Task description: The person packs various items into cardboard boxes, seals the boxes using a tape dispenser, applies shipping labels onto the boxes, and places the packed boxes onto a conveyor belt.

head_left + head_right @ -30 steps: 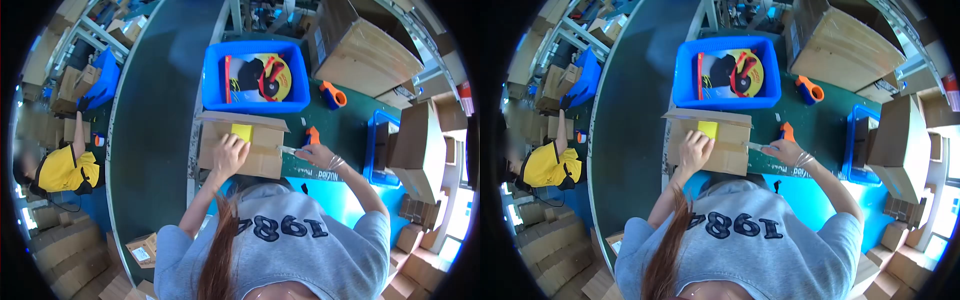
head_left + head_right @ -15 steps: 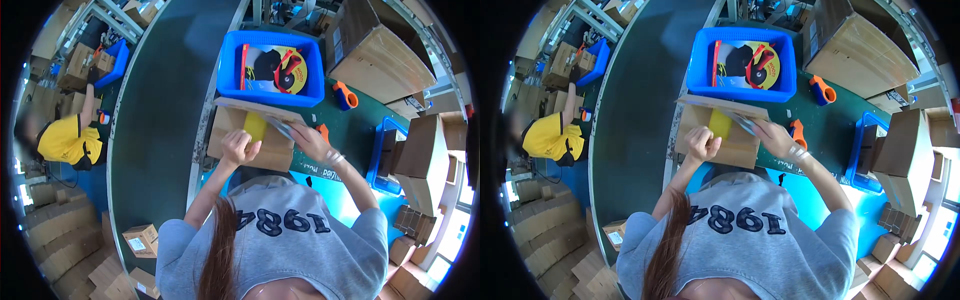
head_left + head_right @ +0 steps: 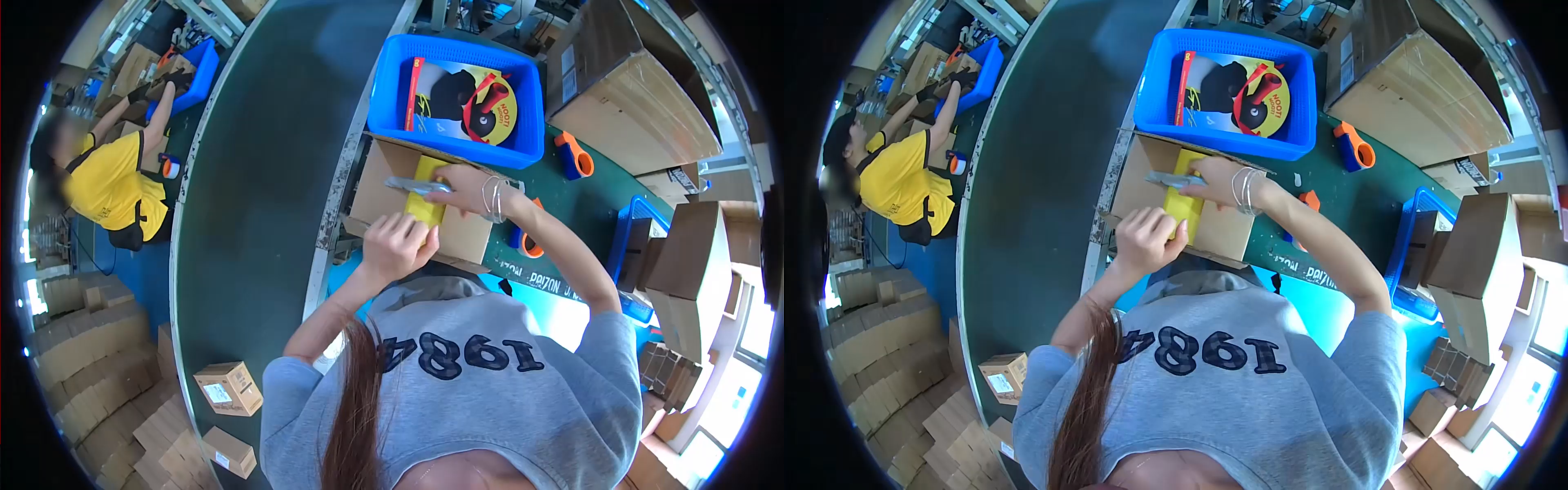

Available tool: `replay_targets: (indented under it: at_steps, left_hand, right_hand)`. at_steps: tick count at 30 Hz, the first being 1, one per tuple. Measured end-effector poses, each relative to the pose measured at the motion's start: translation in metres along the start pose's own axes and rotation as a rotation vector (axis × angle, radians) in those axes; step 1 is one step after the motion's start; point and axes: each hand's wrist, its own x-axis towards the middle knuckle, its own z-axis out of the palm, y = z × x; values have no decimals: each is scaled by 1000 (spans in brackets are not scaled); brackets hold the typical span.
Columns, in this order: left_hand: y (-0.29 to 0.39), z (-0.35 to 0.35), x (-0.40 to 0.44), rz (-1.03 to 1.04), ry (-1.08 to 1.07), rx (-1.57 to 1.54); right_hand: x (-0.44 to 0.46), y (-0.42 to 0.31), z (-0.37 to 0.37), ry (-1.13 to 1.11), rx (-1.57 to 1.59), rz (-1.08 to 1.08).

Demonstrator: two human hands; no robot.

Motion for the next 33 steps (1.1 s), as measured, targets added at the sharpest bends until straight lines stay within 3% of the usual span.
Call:
replay_targets:
  at_steps: [2, 3, 4, 5, 7, 9, 10, 11, 12, 13, 15, 17, 19, 22, 28, 33]
  left_hand:
    - [0, -15, 1, -134, -284, 39]
    - [-8, -16, 2, -134, -284, 37]
    - [-20, -16, 7, -56, -414, -42]
    - [-34, -14, 12, 24, -542, -120]
    - [-52, -9, 21, 192, -790, -286]
    - [-59, -11, 36, 197, -886, -250]
    - [-60, -14, 46, 195, -993, -207]
    - [-61, -18, 55, 193, -1105, -157]
    - [-61, -18, 61, 191, -1216, -105]
    - [-58, -19, 60, 221, -1182, -46]
    - [-47, -24, 55, 251, -1139, 13]
    - [-36, -33, 57, 217, -1112, 84]
    - [-29, -36, 56, 191, -1052, 116]
    - [-19, -40, 50, 110, -888, 194]
    - [-19, -58, 41, -22, -691, 292]
    - [-24, -78, 37, -278, -676, 291]
  right_hand:
    - [-16, 0, -11, -71, -127, 91]
    - [-31, 5, -14, 31, -14, 86]
    - [-51, 13, -17, 133, 97, 81]
    - [-71, 23, -23, 172, 302, 108]
    - [-97, 89, -10, 312, 836, -129]
    - [-92, 150, 23, 831, 1432, -167]
    - [-88, 185, 33, 1071, 1463, -44]
    - [-84, 219, 47, 1197, 1295, 217]
    - [-90, 254, 66, 1165, 991, 506]
    - [-96, 280, 83, 1026, 670, 755]
    - [-102, 294, 97, 906, 231, 938]
    - [-90, 273, 69, 1148, 135, 734]
    - [-63, 239, 23, 1308, 237, 377]
    - [3, 185, -39, 1231, 340, 33]
    - [121, 163, -80, 846, -61, 453]
    - [129, 142, -92, 852, -102, 404]
